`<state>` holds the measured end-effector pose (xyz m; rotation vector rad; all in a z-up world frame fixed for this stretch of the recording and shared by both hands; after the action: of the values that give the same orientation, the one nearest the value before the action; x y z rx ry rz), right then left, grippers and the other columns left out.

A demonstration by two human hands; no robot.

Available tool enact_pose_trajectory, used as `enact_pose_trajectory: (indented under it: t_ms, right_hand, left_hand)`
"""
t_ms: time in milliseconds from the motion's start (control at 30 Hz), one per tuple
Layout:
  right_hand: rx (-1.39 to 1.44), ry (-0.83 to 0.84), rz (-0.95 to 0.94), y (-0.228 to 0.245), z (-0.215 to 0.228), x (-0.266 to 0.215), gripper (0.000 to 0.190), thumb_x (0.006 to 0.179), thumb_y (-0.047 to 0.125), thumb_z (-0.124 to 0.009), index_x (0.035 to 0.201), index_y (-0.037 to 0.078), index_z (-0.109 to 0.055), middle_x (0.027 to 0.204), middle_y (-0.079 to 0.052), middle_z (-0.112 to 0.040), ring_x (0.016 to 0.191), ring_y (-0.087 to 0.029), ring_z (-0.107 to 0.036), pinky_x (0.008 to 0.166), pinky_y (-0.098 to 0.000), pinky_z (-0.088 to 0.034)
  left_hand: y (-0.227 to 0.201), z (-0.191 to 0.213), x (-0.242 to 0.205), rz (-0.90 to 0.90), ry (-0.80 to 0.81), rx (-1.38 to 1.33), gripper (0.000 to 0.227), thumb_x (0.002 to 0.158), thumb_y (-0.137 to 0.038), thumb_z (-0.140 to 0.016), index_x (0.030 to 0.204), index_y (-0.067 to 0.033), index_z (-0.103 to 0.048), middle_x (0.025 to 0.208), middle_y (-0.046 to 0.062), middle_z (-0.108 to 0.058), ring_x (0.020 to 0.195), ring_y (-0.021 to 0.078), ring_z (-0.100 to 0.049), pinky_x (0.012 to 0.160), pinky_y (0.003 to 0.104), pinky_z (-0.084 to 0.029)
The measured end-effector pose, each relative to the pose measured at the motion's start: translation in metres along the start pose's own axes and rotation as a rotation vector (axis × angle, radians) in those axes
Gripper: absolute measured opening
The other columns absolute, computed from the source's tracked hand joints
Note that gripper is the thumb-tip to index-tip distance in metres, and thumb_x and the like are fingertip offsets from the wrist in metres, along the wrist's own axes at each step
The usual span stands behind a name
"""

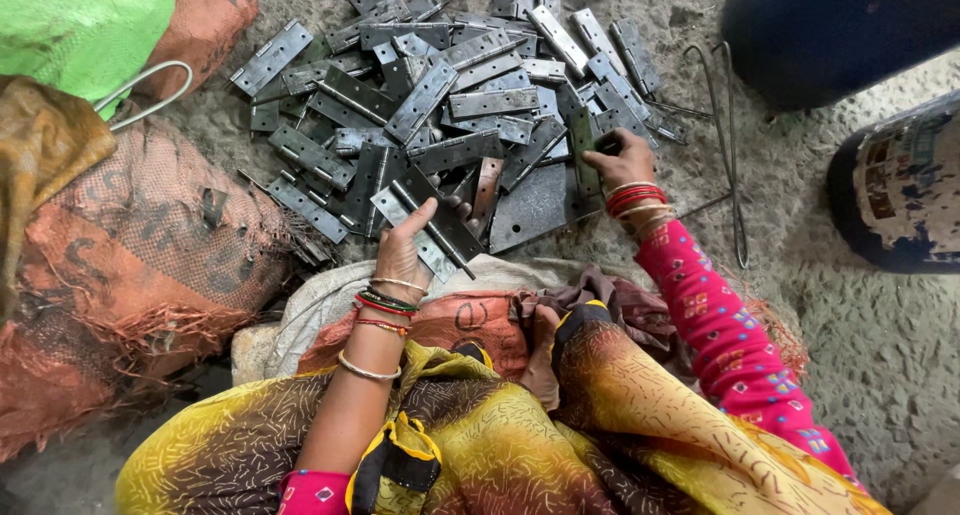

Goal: The person sits on the floor and assembles metal hinges by inserting pins into them. They use a metal rod to hammer the pins into place and then place the assembled hinges into a white sack.

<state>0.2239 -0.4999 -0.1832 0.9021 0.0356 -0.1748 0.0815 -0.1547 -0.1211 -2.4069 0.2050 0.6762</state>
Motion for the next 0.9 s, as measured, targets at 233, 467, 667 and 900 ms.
enact_pose_trajectory:
  t_ms: [233, 467, 667, 900]
  right_hand:
    - [0.001, -0.367, 0.632, 0.102, 0.069, -0.108, 0.021, 0.102, 0.003, -0.074, 0.122, 0.005, -0.069, 0.112, -0.009, -0.074, 0.094, -0.018, -0.074, 0.081, -0.0316, -0.063]
    - [-0.617, -0.09, 0.567, 0.044, -0.017, -0.133, 0.068, 0.082, 0.014, -0.077, 0.144, 0.003, -0.052, 0.109, -0.015, -0.061, 0.101, -0.035, -0.059, 0.08, -0.0461, -0.048]
    - [-0.704, -0.03, 0.629, 0.023, -0.027, -0.147, 0.078, 0.062, 0.031, -0.086, 0.131, 0.009, -0.056, 0.11, -0.014, -0.061, 0.105, -0.034, -0.058, 0.081, -0.0472, -0.043]
    - [-0.573, -0.08, 0.569, 0.036, -0.021, -0.141, 0.065, 0.069, 0.025, -0.084, 0.127, 0.009, -0.061, 0.106, -0.012, -0.062, 0.101, -0.034, -0.058, 0.084, -0.0466, -0.043]
  left_hand:
    - [-0.003, 0.003, 0.005, -0.015, 0.0, -0.066, 0.017, 0.085, -0.009, -0.071, 0.1, -0.0016, -0.069, 0.089, 0.013, -0.073, 0.078, 0.0276, -0.075, 0.075, 0.043, -0.065]
    - [0.0, 0.004, 0.002, -0.045, -0.015, 0.028, 0.016, 0.083, -0.01, -0.071, 0.097, -0.0022, -0.071, 0.088, 0.013, -0.074, 0.076, 0.0262, -0.074, 0.074, 0.041, -0.064]
    - [0.002, 0.007, 0.01, -0.042, -0.065, 0.065, 0.017, 0.081, -0.01, -0.074, 0.096, -0.0023, -0.073, 0.087, 0.012, -0.075, 0.073, 0.0245, -0.075, 0.07, 0.039, -0.065]
    - [0.001, 0.005, 0.003, -0.055, -0.112, 0.152, 0.019, 0.079, -0.012, -0.076, 0.095, -0.0028, -0.074, 0.087, 0.011, -0.076, 0.072, 0.0223, -0.075, 0.07, 0.037, -0.066]
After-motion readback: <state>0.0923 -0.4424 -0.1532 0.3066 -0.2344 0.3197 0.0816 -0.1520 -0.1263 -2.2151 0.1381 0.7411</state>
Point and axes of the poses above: each hand's wrist, its own x-axis towards the middle knuckle, its own z-axis out of the back of the hand, y = z × x, the point moved 2 cm from there along x, towards the middle knuckle
